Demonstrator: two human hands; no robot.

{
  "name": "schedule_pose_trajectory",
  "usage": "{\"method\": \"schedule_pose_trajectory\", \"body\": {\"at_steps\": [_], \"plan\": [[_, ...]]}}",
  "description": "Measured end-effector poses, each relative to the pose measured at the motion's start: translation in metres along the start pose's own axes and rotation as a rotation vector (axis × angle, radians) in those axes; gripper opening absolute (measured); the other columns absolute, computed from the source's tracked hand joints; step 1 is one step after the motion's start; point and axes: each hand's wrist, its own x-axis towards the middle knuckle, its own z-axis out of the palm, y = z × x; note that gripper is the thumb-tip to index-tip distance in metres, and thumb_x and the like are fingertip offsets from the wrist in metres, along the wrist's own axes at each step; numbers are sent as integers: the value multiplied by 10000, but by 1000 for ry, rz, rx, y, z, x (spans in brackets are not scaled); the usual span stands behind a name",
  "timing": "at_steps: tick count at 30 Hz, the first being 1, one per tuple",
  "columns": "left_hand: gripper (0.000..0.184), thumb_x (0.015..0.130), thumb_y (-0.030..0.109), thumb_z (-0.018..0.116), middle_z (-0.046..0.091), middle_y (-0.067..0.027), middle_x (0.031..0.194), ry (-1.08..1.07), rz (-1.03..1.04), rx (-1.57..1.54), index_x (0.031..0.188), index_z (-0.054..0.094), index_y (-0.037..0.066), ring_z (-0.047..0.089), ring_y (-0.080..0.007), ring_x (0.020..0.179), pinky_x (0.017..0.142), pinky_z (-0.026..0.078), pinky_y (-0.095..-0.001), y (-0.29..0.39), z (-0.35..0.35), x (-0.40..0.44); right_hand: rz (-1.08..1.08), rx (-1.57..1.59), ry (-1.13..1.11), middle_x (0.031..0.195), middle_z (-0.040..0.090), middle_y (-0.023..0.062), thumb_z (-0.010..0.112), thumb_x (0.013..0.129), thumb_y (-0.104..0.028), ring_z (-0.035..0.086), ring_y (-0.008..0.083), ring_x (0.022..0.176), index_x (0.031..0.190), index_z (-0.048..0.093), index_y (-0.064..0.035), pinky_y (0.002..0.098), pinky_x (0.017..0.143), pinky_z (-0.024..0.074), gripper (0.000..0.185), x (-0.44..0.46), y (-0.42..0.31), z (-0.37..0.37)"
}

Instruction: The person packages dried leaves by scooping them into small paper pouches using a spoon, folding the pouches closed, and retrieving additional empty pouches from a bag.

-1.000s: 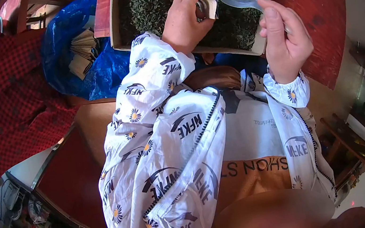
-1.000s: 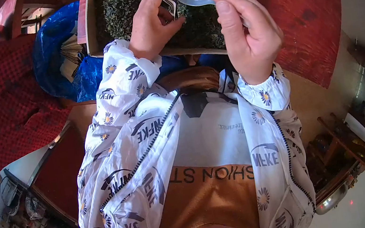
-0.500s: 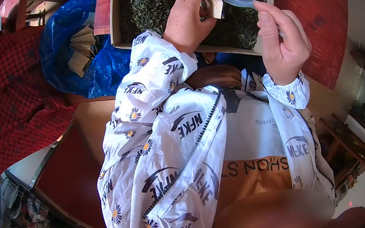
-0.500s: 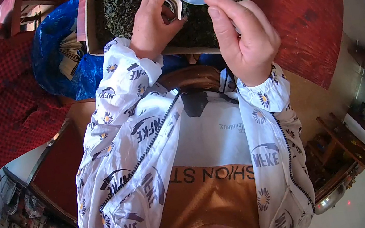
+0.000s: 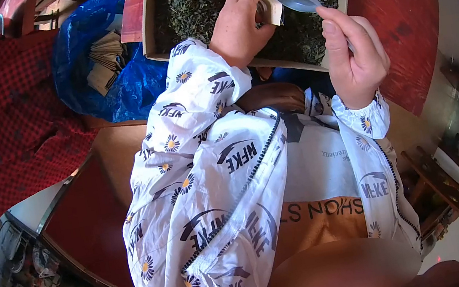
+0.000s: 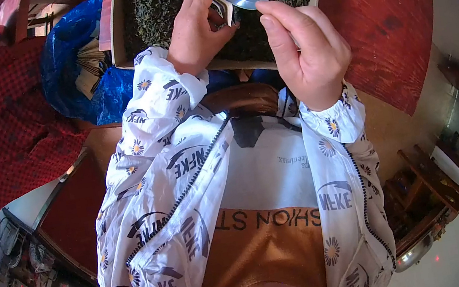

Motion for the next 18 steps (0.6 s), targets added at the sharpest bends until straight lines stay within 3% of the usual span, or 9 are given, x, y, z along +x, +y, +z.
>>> {"method": "schedule_pose_trajectory", "body": {"at_steps": [8,17,18], "plan": [[611,718,3,769,595,-161,1108,-5,-22,-25,1299,590,58,672,-350,952,827,578,-396,-2,1,0,-167,-119,-97,870,702,106,730,922,-19,677,220,704,1074,746,-28,322,619,534,153,1,7,6],[646,722,43,785,595,-191,1135,5,-16,32,1323,549,46,646,-404,1017,873,553,-443,-8,8,-1,-134,-139,-274,846,667,104,741,903,-42,675,273,716,1071,723,-40,352,629,536,169,-7,14,26],[646,722,43,785,595,-191,1135,5,-14,32,1323,549,46,646,-404,1017,873,553,-443,-10,10,-2,-115,-39,-220,820,671,78,700,960,-94,657,198,674,1074,725,-27,308,608,520,135,-11,23,35]]}}
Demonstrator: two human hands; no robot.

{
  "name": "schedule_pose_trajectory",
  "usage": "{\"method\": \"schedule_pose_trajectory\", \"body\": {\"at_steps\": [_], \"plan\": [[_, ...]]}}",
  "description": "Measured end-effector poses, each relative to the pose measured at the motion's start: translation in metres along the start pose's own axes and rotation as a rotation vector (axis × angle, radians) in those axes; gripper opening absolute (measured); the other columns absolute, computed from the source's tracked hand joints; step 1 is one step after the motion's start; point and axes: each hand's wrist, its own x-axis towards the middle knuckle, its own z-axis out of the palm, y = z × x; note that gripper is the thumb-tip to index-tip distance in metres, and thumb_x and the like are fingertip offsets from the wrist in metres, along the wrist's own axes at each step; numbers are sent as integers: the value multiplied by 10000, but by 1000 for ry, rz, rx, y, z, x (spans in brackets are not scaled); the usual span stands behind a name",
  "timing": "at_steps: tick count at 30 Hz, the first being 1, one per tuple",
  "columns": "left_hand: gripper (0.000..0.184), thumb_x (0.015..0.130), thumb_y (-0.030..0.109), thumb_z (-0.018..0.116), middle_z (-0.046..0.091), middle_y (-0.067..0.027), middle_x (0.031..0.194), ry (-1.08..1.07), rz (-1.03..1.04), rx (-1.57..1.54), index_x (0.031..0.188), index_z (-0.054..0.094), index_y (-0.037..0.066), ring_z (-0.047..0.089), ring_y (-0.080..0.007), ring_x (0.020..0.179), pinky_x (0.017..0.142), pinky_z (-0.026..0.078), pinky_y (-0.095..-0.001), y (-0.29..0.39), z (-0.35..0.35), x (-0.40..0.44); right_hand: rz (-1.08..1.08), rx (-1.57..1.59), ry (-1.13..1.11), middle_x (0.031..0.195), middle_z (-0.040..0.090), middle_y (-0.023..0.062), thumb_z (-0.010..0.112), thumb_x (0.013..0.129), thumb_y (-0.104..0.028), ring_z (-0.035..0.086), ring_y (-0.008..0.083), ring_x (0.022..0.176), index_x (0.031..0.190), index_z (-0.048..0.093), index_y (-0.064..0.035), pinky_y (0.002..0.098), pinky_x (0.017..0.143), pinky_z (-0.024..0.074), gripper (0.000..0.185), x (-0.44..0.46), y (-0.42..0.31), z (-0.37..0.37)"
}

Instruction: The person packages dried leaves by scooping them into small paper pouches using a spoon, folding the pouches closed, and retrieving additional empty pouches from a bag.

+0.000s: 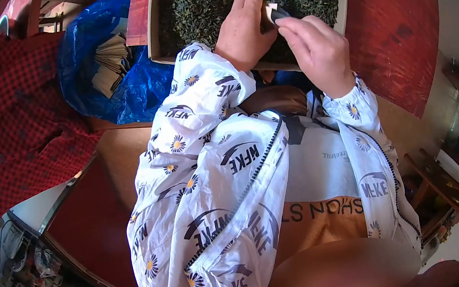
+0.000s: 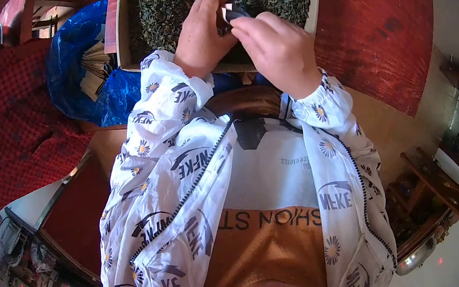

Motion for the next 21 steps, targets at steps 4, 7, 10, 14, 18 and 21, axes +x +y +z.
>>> {"method": "schedule_pose_trajectory", "body": {"at_steps": [4,7,10,14,18,21], "plan": [[686,718,55,796,591,-212,1193,27,28,46,1343,515,37,629,-428,1063,897,543,-462,1,0,0,801,763,78,790,641,-13,576,1061,-229,543,39,648,1124,725,6,180,596,432,285,-2,14,6],[695,718,47,801,591,-213,1205,-5,2,47,1346,504,31,629,-428,1069,891,549,-461,6,-2,-1,963,1018,199,748,613,-19,605,1042,-233,515,45,611,1104,715,9,191,542,365,273,-3,28,5],[686,729,40,802,594,-202,1203,38,94,127,1348,505,30,633,-421,1068,883,557,-452,12,-2,-1,1012,1111,246,743,606,-16,615,1036,-240,500,46,596,1095,710,8,189,519,333,272,-3,31,3],[637,751,48,807,602,-170,1208,73,222,201,1332,544,38,641,-398,1063,880,563,-434,23,-7,0,1009,1278,235,721,574,-21,625,1033,-245,479,45,573,1091,701,15,184,492,306,277,-7,41,-4],[593,743,55,822,616,-146,1213,80,254,85,1293,600,60,649,-377,1062,883,566,-430,23,-9,1,992,1176,146,728,565,-30,600,1048,-267,470,38,586,1068,714,-11,188,504,327,281,-5,33,-14],[578,737,54,827,623,-146,1209,56,259,64,1276,618,61,650,-371,1062,884,566,-426,22,-14,0,841,938,188,728,562,-38,582,1058,-294,475,32,601,1046,718,-26,185,533,343,300,-2,19,-10]]}}
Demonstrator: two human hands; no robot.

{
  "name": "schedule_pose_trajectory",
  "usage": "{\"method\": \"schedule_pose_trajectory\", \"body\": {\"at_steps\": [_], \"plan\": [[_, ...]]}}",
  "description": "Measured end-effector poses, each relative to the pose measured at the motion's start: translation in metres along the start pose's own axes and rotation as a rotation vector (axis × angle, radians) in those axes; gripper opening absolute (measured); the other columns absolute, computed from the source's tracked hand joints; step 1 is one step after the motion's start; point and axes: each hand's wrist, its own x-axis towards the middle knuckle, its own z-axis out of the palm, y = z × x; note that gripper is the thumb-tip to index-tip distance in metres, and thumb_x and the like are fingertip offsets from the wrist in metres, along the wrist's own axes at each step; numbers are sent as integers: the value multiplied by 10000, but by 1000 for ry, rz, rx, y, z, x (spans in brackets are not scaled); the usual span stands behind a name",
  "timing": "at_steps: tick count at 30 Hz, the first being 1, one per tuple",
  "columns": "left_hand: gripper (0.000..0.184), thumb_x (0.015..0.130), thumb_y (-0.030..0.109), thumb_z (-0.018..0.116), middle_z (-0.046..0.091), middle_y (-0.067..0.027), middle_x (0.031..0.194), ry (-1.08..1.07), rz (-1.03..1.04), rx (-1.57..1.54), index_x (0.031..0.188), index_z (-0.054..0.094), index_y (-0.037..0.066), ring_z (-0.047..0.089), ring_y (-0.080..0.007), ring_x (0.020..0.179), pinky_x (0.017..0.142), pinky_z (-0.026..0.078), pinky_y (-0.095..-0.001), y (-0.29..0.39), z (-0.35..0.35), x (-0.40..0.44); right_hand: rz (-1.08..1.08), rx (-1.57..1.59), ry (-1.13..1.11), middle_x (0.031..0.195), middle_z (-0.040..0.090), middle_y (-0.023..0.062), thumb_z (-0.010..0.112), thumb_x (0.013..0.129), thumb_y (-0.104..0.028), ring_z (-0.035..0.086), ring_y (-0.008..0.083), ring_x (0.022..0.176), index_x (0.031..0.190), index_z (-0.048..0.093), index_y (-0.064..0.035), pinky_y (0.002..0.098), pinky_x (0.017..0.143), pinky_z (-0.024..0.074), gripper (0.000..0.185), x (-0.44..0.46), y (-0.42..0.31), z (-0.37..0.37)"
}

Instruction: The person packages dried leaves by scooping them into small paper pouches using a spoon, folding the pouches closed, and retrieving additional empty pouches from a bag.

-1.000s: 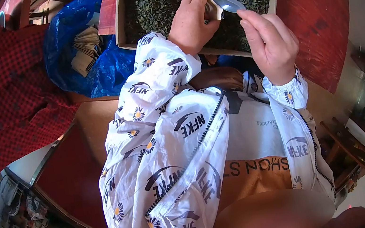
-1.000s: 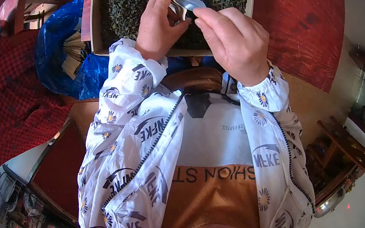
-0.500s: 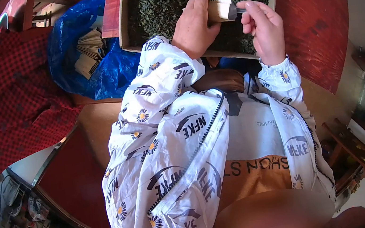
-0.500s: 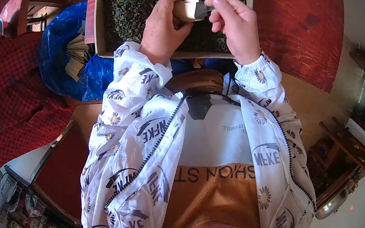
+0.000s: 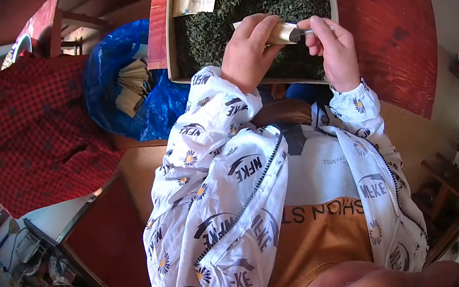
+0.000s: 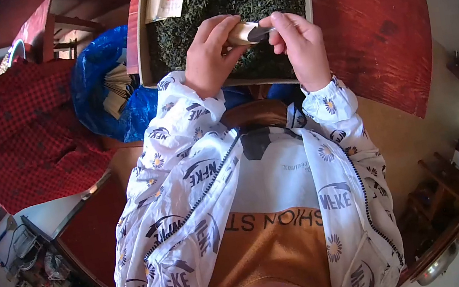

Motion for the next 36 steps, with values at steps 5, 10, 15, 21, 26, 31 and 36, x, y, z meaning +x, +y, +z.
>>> {"method": "schedule_pose_trajectory", "body": {"at_steps": [5,10,15,21,26,31,36], "plan": [[579,732,39,859,639,-121,1228,84,-59,-104,1276,657,46,712,-274,951,771,610,-339,-3,2,1,55,195,-38,726,556,-44,553,1074,-321,473,26,618,1020,705,-31,177,566,376,332,2,3,-8],[569,731,11,866,658,-122,1184,103,-118,-75,1266,674,39,724,-215,860,719,607,-302,-9,0,-4,-38,127,-57,756,557,-39,540,1081,-313,468,27,629,1014,698,-27,184,558,361,333,4,-4,-16],[585,712,7,876,660,-90,1092,130,-212,-102,1262,677,33,692,-121,735,646,577,-254,-6,-5,-1,-217,16,17,803,586,-34,534,1087,-289,504,39,680,1061,709,-9,197,600,401,331,10,-7,-27],[604,717,6,886,653,-73,1005,214,-224,-221,1278,662,24,669,-85,681,617,558,-231,-22,-6,-3,-715,-765,-8,932,678,140,669,956,-80,672,313,806,1102,720,-56,369,705,530,157,23,25,-11],[612,714,5,887,648,-71,1028,210,-224,-222,1282,662,28,665,-79,701,622,556,-228,-20,-3,-6,-679,-916,-76,909,662,128,689,917,-77,673,338,853,1063,724,-45,393,720,541,154,31,43,7],[614,724,4,888,636,-58,1040,191,-226,-234,1293,658,27,651,-69,715,627,550,-222,-22,-2,-7,-493,-786,-280,980,704,147,642,951,-164,683,363,901,1054,741,-36,424,798,545,192,31,46,8],[605,733,-7,881,633,-54,1046,183,-238,-248,1294,658,26,646,-62,717,626,546,-218,-15,-3,-6,-153,-660,-458,907,728,133,611,983,-176,690,254,760,1074,721,8,356,718,545,233,31,43,3]]}}
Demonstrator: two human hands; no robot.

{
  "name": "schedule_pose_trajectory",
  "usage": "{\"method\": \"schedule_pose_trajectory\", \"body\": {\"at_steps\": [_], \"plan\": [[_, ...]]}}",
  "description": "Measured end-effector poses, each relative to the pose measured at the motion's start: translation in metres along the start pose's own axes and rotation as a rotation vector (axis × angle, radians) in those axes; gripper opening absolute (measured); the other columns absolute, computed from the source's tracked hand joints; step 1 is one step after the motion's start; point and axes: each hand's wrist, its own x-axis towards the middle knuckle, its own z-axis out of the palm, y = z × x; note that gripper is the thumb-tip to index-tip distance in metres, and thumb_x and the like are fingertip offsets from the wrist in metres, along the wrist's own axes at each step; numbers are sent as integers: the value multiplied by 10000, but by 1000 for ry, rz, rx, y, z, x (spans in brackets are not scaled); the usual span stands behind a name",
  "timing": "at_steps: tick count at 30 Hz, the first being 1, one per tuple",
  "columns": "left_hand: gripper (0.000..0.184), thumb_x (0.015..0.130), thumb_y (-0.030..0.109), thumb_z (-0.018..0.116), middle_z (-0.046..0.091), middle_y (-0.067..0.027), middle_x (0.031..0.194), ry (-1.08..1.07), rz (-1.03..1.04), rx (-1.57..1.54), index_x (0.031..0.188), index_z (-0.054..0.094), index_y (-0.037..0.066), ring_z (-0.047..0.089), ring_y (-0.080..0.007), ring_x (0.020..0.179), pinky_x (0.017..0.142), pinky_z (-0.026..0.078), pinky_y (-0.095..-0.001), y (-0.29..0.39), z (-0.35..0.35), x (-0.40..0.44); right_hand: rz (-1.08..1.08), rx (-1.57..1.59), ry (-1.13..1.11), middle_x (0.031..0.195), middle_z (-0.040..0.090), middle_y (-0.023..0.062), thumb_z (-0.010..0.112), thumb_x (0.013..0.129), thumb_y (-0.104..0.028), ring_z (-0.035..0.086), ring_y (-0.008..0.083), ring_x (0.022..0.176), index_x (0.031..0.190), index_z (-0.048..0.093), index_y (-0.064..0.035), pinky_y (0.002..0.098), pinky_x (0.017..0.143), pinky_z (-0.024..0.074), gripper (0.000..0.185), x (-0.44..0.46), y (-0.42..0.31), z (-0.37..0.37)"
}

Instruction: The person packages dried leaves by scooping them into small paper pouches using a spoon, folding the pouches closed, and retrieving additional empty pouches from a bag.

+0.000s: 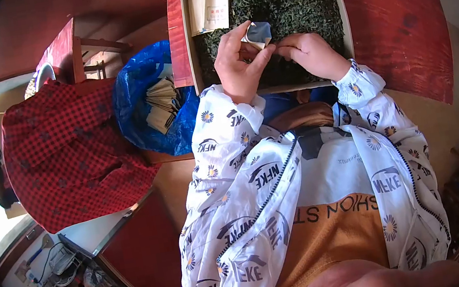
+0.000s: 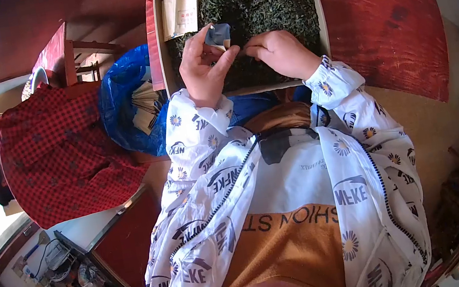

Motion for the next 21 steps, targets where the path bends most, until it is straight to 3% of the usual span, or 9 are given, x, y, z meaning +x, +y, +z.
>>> {"method": "schedule_pose_trajectory", "body": {"at_steps": [1,3,7,12,18,21], "plan": [[605,733,-10,881,633,-54,1045,1,2,-4,1294,658,26,645,-60,715,625,544,-217,0,0,0,-1,1,2,907,728,133,611,983,-176,690,254,760,1074,721,8,356,718,545,233,-1,1,0],[606,731,-10,882,633,-54,1048,-2,4,17,1294,658,25,645,-60,715,625,543,-216,0,1,1,170,355,62,862,711,54,596,1007,-197,644,128,702,1087,729,1,283,651,518,252,-4,7,0],[603,726,-9,887,637,-56,1053,-6,16,44,1285,662,24,645,-63,708,623,544,-217,3,0,2,208,384,161,823,662,-4,566,1043,-248,592,49,685,1128,734,-32,207,609,451,287,-15,3,-25],[597,718,-7,887,634,-57,1032,-19,-19,2,1271,667,24,647,-70,695,615,541,-220,9,6,1,216,428,304,842,647,-26,569,1053,-290,555,32,693,1140,733,-32,193,622,422,318,-33,-14,-62],[593,716,24,877,618,-64,994,-58,-74,42,1269,664,32,636,-103,666,618,544,-253,13,9,2,81,414,510,854,643,-33,563,1064,-285,536,20,718,1166,730,-42,181,637,398,312,-43,-49,-69],[623,705,15,879,613,-65,997,-58,-78,55,1286,655,26,631,-110,678,622,545,-260,13,8,2,-99,299,540,919,678,7,578,1057,-220,595,59,777,1147,727,-19,210,675,461,266,-42,-61,-52]]}}
